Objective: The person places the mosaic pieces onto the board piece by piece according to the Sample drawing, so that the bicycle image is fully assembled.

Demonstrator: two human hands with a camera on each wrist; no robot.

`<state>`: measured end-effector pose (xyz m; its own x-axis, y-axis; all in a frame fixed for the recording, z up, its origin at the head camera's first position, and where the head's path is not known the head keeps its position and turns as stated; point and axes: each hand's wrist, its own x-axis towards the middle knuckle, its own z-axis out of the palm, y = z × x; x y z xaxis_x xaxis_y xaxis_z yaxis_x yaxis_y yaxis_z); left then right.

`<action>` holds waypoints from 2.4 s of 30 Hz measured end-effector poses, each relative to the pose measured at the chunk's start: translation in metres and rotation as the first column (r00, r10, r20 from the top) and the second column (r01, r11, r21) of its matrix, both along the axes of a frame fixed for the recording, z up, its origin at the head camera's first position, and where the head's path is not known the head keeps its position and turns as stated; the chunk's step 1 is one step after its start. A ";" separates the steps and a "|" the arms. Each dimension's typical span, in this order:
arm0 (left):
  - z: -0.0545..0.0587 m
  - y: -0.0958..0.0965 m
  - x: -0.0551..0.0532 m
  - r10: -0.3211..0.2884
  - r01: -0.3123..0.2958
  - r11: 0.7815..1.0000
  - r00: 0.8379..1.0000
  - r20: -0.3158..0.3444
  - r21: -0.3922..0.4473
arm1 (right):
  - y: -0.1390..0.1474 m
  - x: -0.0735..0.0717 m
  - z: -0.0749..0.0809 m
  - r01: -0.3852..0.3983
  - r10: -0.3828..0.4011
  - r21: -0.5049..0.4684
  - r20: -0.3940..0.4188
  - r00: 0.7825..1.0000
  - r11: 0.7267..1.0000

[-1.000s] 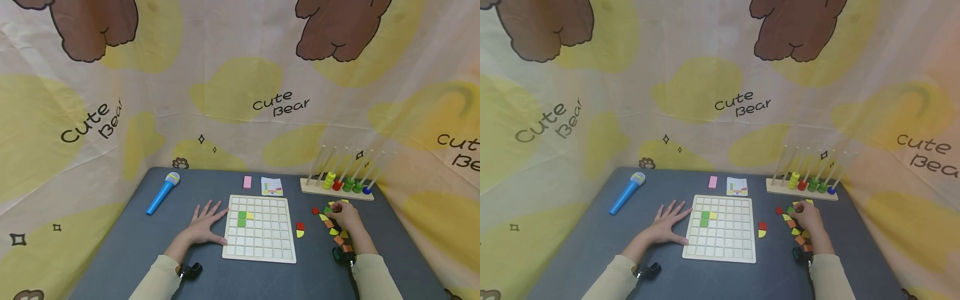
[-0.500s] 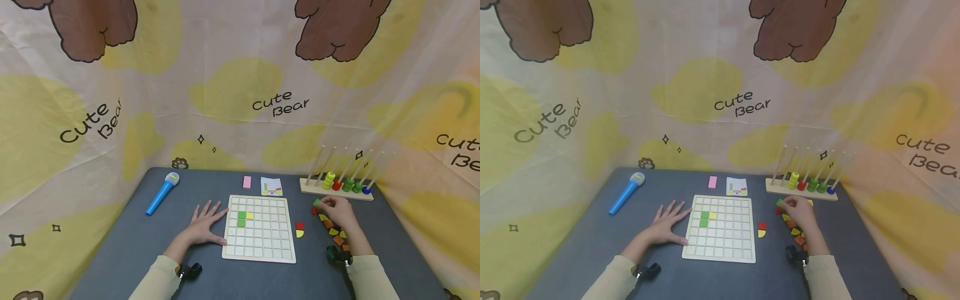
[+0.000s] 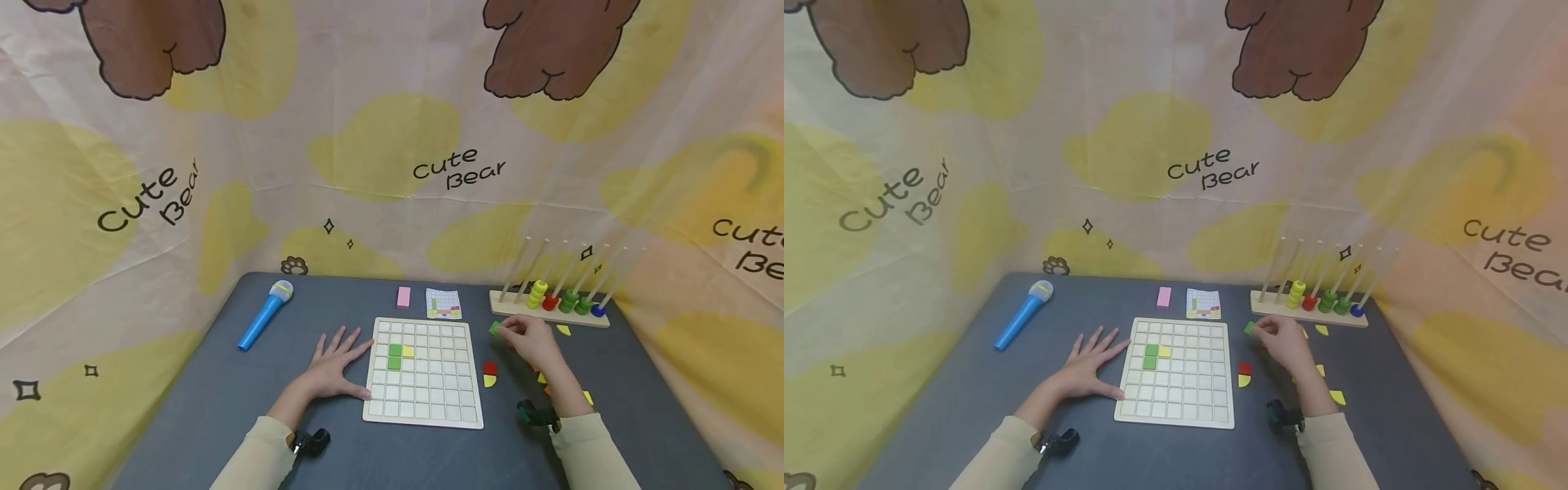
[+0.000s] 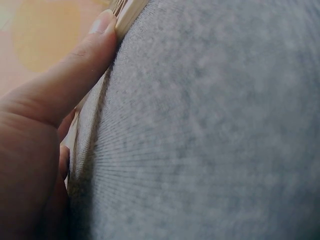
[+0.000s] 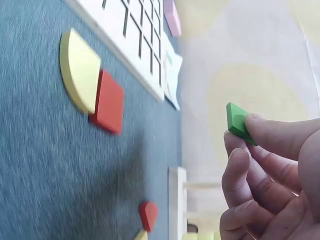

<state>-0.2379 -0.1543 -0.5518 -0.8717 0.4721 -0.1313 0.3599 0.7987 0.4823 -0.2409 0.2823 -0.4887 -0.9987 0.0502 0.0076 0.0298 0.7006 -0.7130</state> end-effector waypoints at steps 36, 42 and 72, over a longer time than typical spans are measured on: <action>0.000 0.000 -0.001 -0.008 0.007 1.000 1.000 -0.020 -0.015 | -0.105 0.005 -0.019 -0.197 0.195 -0.079 -0.033 0.980 0.977; 0.000 0.001 -0.001 -0.006 0.006 1.000 1.000 -0.019 -0.022 | -0.119 0.010 -0.021 -0.251 0.249 -0.105 -0.027 0.968 0.962; 0.000 0.001 -0.001 -0.003 0.002 1.000 1.000 -0.020 -0.021 | -0.176 0.023 -0.037 -0.405 0.406 -0.058 0.007 0.914 0.912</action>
